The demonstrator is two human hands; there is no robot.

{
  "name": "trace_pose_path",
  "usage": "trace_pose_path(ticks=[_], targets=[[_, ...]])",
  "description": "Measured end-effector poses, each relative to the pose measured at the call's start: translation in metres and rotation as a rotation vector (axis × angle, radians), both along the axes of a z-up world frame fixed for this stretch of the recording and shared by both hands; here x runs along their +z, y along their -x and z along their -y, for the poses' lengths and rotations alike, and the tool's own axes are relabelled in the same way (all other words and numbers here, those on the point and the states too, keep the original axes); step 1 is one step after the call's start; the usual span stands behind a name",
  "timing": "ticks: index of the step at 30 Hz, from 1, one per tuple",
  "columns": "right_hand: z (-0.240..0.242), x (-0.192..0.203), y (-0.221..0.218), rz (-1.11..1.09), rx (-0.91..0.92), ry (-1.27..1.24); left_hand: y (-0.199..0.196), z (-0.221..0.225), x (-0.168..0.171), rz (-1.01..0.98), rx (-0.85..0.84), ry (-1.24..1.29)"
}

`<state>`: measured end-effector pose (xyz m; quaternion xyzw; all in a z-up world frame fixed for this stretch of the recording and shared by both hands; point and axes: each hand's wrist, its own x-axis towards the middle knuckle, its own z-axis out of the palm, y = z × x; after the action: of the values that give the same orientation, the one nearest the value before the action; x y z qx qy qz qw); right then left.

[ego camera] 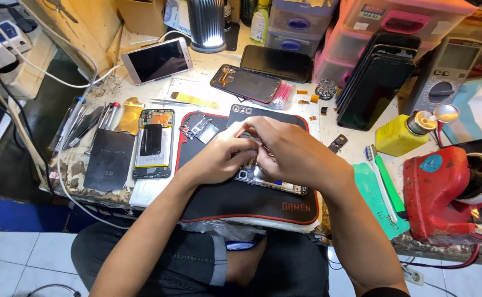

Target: Installing internal components like the motherboard and battery into a smartphone frame during a repair process.

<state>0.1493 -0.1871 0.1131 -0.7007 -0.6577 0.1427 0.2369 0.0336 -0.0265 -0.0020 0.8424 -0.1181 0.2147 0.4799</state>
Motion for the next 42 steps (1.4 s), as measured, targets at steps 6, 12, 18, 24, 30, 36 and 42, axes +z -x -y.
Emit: trace_pose_path(ticks=[6,12,18,24,30,36,42], targets=[[0.000,-0.006,0.000,0.049,-0.023,0.000,-0.001,0.003,0.000,0.014,0.032,0.014],[-0.002,0.001,0.000,0.024,-0.001,-0.033,-0.006,0.000,-0.016,0.032,0.125,-0.039],[0.000,-0.003,-0.005,-0.036,0.024,-0.053,0.004,0.000,0.010,-0.080,0.127,-0.004],[0.005,-0.004,-0.009,-0.065,0.019,-0.102,0.009,-0.002,0.011,-0.184,0.079,-0.014],[0.007,-0.006,-0.010,-0.048,0.000,-0.071,0.008,-0.001,0.012,-0.151,0.027,-0.058],[-0.001,-0.010,-0.007,-0.037,0.034,-0.072,0.007,0.002,0.013,-0.078,0.065,-0.034],[-0.001,-0.008,-0.007,-0.046,0.027,-0.047,0.008,0.001,0.010,-0.065,0.072,-0.028]])
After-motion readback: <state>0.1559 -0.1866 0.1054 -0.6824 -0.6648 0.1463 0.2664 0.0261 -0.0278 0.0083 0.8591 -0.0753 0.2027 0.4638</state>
